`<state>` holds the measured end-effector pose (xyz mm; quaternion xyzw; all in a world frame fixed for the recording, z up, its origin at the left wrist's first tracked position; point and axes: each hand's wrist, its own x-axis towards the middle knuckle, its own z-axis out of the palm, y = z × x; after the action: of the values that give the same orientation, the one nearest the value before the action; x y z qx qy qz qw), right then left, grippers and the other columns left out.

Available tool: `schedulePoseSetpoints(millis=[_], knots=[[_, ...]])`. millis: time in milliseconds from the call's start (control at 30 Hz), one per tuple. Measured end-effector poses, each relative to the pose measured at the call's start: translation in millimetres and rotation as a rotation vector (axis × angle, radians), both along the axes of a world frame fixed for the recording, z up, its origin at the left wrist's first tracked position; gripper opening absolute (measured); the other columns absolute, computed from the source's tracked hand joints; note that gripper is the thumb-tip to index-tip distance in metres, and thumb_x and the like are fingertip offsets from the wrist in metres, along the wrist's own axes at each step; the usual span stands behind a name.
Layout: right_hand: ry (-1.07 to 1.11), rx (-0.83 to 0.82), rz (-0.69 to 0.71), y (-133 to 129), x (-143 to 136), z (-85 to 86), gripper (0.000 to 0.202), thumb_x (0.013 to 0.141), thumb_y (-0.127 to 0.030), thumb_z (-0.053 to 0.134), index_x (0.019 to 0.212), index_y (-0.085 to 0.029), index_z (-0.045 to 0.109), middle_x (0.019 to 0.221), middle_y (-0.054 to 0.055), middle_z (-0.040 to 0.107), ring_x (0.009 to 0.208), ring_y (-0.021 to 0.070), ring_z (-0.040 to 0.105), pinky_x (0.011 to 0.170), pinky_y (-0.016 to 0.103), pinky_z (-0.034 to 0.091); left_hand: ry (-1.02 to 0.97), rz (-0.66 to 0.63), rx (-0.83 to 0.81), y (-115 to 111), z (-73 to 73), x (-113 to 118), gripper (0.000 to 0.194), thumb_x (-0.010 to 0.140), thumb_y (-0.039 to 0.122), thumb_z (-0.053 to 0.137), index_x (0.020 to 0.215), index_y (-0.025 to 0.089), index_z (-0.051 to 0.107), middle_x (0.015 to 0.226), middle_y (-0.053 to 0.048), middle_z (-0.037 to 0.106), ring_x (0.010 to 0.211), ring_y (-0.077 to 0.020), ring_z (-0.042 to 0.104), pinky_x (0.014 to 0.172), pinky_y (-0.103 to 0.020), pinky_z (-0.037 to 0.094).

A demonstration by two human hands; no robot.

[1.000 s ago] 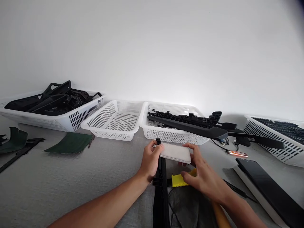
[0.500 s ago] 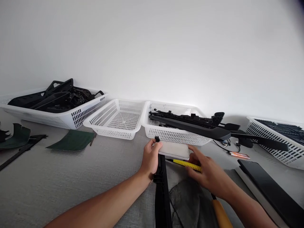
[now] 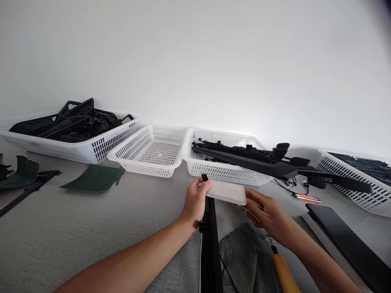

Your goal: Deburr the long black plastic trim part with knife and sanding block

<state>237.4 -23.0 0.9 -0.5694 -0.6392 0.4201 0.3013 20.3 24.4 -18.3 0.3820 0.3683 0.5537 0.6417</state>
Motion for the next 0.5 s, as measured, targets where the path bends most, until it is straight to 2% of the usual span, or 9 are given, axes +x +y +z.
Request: schedulePoseSetpoints(millis=[67,133,233,333,400,500], knots=[[0.08,-0.04,0.006,-3,-2,1.2,0.064,0.103,-0.06,0.05,0.154,-0.023,0.045,0.076,-0.003,0.049,0.061,0.015,0.047,0.052,0.026,0.042,-0.007,-0.012,-0.006,-1,1.7,0,0.027,0.082,0.044,0.072,0.08,0.021,0.056,0.068,0.004,0.052,0.066,-0.0141,0.049,0.062,-0.025,0.038],[0.122,-0.025,0.033,-6,-4,4.8,0.058,0.104,-0.053,0.046,0.155,-0.025,0.042,0.084,0.0,0.054,0.066,0.0162,0.05,0.058,0.028,0.049,0.002,-0.009,-0.013,-2,3.4,0,0.028,0.082,0.043,0.072,0.078,0.021,0.055,0.07,0.004,0.053,0.066,-0.014,0.049,0.062,-0.024,0.038],[0.151,-0.011,0.119,-9,-7,11.9,0.047,0.103,-0.037,0.045,0.148,-0.028,0.051,0.095,0.002,0.058,0.072,0.0167,0.052,0.069,0.031,0.054,0.018,-0.004,-0.015,-3,4.5,0,0.029,0.082,0.043,0.072,0.077,0.021,0.054,0.07,0.003,0.054,0.066,-0.0141,0.049,0.061,-0.024,0.038],[0.111,-0.032,0.171,-9,-11,16.7,0.051,0.091,-0.024,0.048,0.14,-0.028,0.059,0.086,0.0,0.058,0.069,0.017,0.051,0.07,0.031,0.053,0.015,-0.023,-0.001,-2,3.5,0,0.027,0.083,0.044,0.071,0.08,0.022,0.056,0.071,0.004,0.053,0.066,-0.0141,0.047,0.062,-0.025,0.039],[0.099,-0.026,0.156,-8,-14,15.6,0.055,0.085,-0.02,0.049,0.137,-0.027,0.063,0.084,0.0,0.059,0.069,0.0173,0.052,0.071,0.03,0.052,0.014,-0.034,0.007,-2,2.4,0,0.027,0.085,0.044,0.07,0.081,0.021,0.056,0.07,0.004,0.049,0.065,-0.0134,0.045,0.064,-0.025,0.04],[0.075,0.032,0.105,-7,-14,7.8,0.056,0.083,-0.02,0.048,0.136,-0.026,0.065,0.094,0.003,0.064,0.073,0.0174,0.055,0.067,0.028,0.053,0.014,-0.036,0.014,-2,1.8,0,0.026,0.086,0.043,0.068,0.08,0.021,0.055,0.071,0.004,0.05,0.066,-0.0132,0.046,0.065,-0.025,0.04]])
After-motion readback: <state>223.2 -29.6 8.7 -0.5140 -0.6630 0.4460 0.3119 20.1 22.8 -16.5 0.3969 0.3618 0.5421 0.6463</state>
